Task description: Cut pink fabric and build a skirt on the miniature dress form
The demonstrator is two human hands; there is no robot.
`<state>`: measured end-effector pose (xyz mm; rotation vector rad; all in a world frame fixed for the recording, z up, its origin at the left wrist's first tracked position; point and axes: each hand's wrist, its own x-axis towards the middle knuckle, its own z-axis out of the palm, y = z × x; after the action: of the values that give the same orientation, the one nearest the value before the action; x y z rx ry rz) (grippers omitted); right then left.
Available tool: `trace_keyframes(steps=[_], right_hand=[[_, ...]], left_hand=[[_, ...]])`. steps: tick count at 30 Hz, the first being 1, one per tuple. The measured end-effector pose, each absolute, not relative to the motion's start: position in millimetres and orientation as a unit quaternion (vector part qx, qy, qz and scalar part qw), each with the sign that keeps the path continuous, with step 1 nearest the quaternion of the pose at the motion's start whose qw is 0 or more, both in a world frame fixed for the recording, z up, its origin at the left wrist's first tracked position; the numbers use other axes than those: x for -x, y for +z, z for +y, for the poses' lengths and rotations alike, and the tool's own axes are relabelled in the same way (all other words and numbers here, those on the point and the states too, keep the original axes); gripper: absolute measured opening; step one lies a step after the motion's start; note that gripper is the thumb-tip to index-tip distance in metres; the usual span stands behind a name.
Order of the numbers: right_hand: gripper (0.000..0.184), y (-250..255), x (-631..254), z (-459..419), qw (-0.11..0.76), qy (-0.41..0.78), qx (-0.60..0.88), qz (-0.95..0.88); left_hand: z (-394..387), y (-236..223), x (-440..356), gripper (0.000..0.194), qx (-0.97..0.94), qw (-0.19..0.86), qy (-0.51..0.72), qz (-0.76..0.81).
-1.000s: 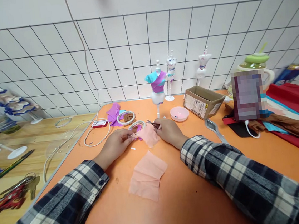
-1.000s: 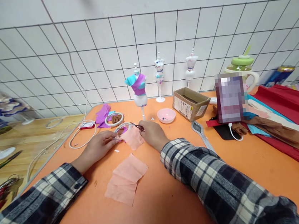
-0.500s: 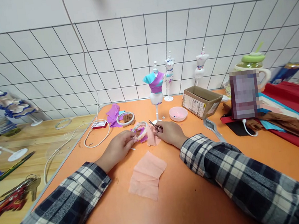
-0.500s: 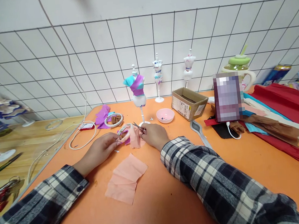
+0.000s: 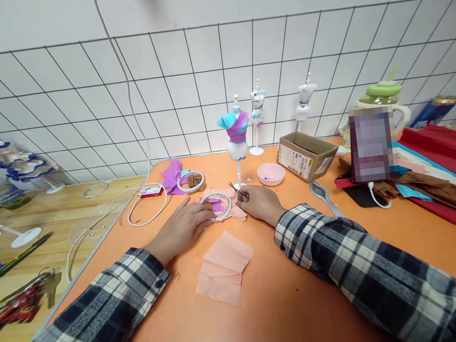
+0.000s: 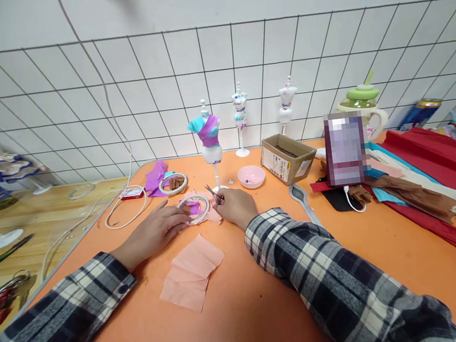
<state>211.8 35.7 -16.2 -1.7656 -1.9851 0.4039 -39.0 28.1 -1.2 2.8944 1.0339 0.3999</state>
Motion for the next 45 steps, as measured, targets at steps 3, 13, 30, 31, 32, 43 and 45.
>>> trace_keyframes(steps=[3, 13, 30, 31, 32, 43, 45], right_hand=[[0.01, -17.2, -212.7, 35.6, 0.24, 0.156, 0.634, -0.719], [0.015, -3.9, -216.7, 13.3, 0.319, 0.218, 0.539, -0.749], [0.005, -11.7, -215.4, -37.5, 0.252, 0.261, 0.456, -0.813], [0.006, -10.3, -216.3, -36.8, 0.261, 0.26, 0.455, -0.811], [0.011, -8.9, -217.5, -36.2, 0.263, 0.258, 0.45, -0.813], [0.011, -13.4, -220.5, -29.7, 0.279, 0.303, 0.411, -0.813], [0.015, -12.4, -221.3, -28.0, 0.348, 0.356, 0.401, -0.769]], left_hand=[[27.8, -2.0, 37.8, 0.028, -0.931, 0.004, 0.106, 0.35], [40.7, -4.3, 49.0, 0.031, -0.882, -0.043, 0.135, 0.449], [-12.3, 3.6, 12.9, 0.06, -0.814, 0.367, 0.315, 0.321], [-12.9, 1.5, 10.2, 0.064, -0.797, 0.399, 0.317, 0.324], [-12.5, 0.0, 8.5, 0.066, -0.78, 0.418, 0.326, 0.333], [-7.7, -0.7, 9.4, 0.089, -0.728, 0.53, 0.323, 0.293], [-12.0, -2.6, 4.7, 0.097, -0.742, 0.529, 0.276, 0.306]])
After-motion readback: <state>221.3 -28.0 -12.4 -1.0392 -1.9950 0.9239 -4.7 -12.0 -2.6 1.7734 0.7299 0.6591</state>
